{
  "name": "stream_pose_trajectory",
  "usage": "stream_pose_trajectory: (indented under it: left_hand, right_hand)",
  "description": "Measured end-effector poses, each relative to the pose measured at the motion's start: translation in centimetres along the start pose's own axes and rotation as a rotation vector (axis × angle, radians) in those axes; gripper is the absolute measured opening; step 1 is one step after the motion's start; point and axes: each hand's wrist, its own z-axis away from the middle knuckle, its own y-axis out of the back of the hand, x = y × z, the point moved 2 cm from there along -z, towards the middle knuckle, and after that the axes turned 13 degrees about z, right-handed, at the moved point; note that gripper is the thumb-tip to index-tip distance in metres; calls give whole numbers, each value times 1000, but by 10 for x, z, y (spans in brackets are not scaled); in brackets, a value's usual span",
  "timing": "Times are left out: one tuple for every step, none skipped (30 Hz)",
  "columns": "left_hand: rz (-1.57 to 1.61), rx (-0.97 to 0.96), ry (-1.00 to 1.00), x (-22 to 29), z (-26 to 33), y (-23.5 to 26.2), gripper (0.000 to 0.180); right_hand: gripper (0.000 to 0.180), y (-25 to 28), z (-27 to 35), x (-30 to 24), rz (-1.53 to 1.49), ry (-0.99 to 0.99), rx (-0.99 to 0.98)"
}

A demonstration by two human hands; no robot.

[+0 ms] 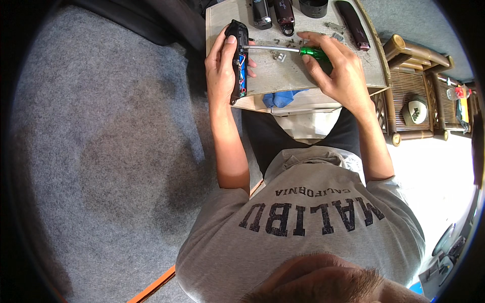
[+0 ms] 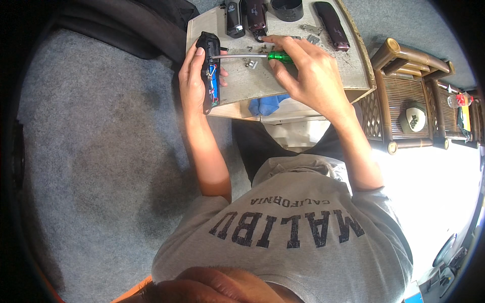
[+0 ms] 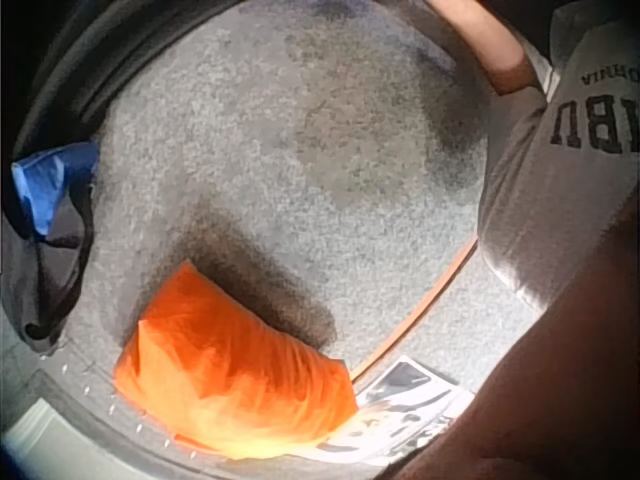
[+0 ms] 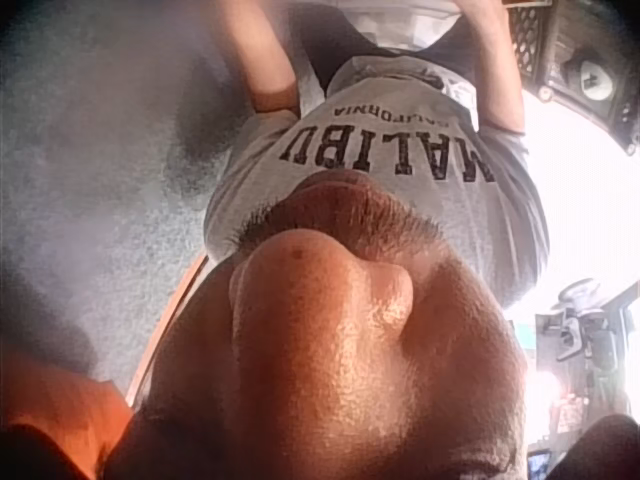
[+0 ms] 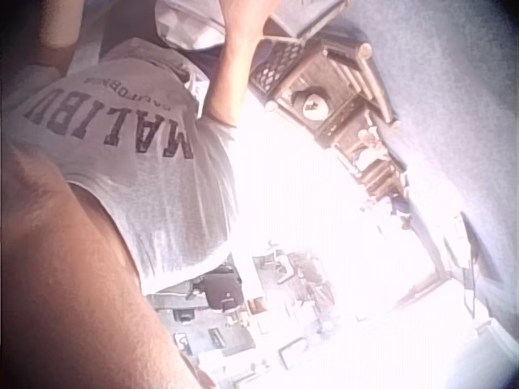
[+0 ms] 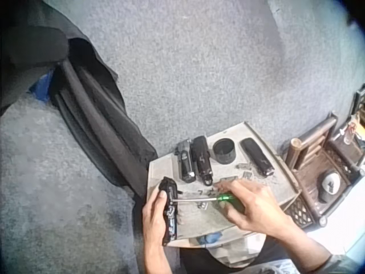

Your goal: The person disassembles hair clippers by using a screwdriver to remove screws from the casing and then prying the housing open to reveal the motor and battery.

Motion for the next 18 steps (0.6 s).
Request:
stream_pose_trajectory:
  left_hand:
    - [0,0,0,0,0,0,46]
    - [0,-1,1,-1,-1,0,46]
    - [0,-2,3,-1,-1,0,46]
    - [0,-3,3,-1,-1,0,46]
    - [1,0,5,-1,-1,0,46]
    - [2,3,6,0,0,1,46]
    - [2,4,7,-1,0,1,46]
    - [5,0,4,-1,0,1,46]
    - [8,-4,1,-1,-1,1,46]
    - [8,-5,1,-1,-1,0,46]
    - [7,-5,4,0,-1,0,46]
    - [7,-6,7,0,-1,0,45]
    - [7,-6,7,0,-1,1,45]
    - [8,-4,8,-1,0,1,45]
    - [9,-1,9,-1,0,1,45]
    - [9,-1,9,-1,0,1,45]
    - [-2,2,7,0,0,0,45]
    - [-13,4,5,0,0,-1,45]
  right_hand:
    - [45,-1,1,1,17,-21,-11]
    - [45,-1,1,1,17,-21,-11]
    - [46,-1,0,2,-3,-15,-3]
    - [47,-1,0,2,-22,-8,4]
    - [47,-1,-1,1,-22,-8,4]
    - [48,1,-2,0,-26,17,24]
    - [49,1,-3,-2,-30,43,44]
    - [49,1,-2,-1,-30,43,44]
    - [50,0,-2,-1,-39,47,48]
    - [51,0,-1,0,-49,51,52]
    - [51,0,-1,-1,-49,51,53]
    - [51,1,-1,-2,-42,39,45]
    - [50,1,-1,-3,-35,27,38]
    - [50,1,-1,-3,-35,27,38]
    - [49,1,-1,-4,-31,6,30]
    - [49,1,-1,-4,-27,-15,21]
    - [49,0,-1,-3,-26,-15,21]
    - [48,-1,0,0,-42,-31,12]
